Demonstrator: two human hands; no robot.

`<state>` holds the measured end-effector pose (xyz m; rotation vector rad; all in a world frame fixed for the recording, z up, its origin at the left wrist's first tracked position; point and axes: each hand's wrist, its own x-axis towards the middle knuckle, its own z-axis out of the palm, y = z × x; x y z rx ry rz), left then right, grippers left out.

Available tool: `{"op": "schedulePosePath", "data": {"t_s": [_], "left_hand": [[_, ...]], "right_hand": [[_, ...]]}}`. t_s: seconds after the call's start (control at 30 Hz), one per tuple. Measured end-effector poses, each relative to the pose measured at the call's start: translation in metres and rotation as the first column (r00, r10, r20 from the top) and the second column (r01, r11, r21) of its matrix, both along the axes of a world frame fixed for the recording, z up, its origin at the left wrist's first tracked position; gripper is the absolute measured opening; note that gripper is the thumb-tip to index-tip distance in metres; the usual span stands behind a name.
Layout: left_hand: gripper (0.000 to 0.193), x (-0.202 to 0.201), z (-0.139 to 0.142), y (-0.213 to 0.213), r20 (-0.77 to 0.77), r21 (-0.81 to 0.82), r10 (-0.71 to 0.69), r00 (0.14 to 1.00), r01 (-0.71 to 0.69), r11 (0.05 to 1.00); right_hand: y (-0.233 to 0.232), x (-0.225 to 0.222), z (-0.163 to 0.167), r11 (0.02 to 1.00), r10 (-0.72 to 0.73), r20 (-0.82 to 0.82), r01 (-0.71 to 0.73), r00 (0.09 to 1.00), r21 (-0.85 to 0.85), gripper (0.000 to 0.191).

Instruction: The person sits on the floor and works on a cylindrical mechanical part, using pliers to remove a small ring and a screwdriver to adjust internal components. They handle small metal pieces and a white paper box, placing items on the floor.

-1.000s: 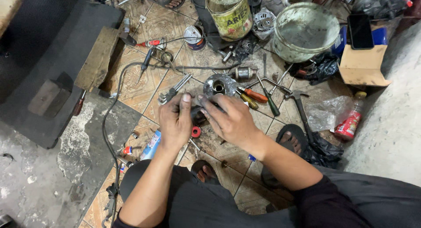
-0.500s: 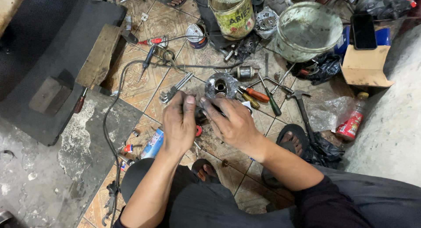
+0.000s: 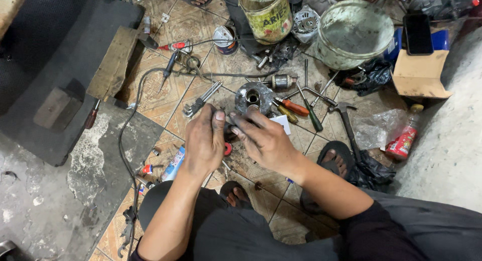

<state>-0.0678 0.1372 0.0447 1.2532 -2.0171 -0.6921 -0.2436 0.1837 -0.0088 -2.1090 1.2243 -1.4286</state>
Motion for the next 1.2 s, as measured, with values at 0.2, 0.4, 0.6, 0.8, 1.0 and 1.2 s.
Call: {"op": "schedulePosePath", "data": {"t_s": [0.2,0.4,0.6,0.8,1.0,1.2], "left_hand": [[0.032,-0.012,-0.009,0.005,0.083,-0.008,0.167,0.982,-0.167,0.986],[0.031,-0.011,-0.011,0.006,0.001,-0.092,0.095,0.995,-0.095,0.991],[0.029,-0.007,-0.009,0.005,-0.004,-0.087,0.035,0.999,-0.035,0.996],[0.025,-0.003,-0.003,0.003,-0.020,-0.036,-0.033,0.999,0.032,0.999],[0.022,0.009,-0.001,-0.002,-0.032,-0.111,-0.168,0.985,0.164,0.980],[0.027,0.006,-0.007,-0.008,0.025,-0.093,-0.044,0.999,0.046,0.995]], "right_hand": [[-0.001,0.012,-0.009,0.959,-0.205,-0.225,0.150,0.952,-0.239,0.059],[0.004,0.005,-0.003,0.997,-0.061,-0.062,0.063,0.996,0.040,0.047],[-0.001,0.005,0.001,0.956,0.066,0.328,-0.154,0.942,0.249,0.028],[-0.009,-0.009,0.000,0.625,0.021,0.727,-0.576,0.687,0.527,0.033],[-0.017,-0.017,-0.006,0.303,-0.089,0.945,-0.895,0.314,0.326,0.033],[-0.015,-0.001,-0.007,0.936,0.078,0.173,-0.132,0.982,0.326,0.034]]}}
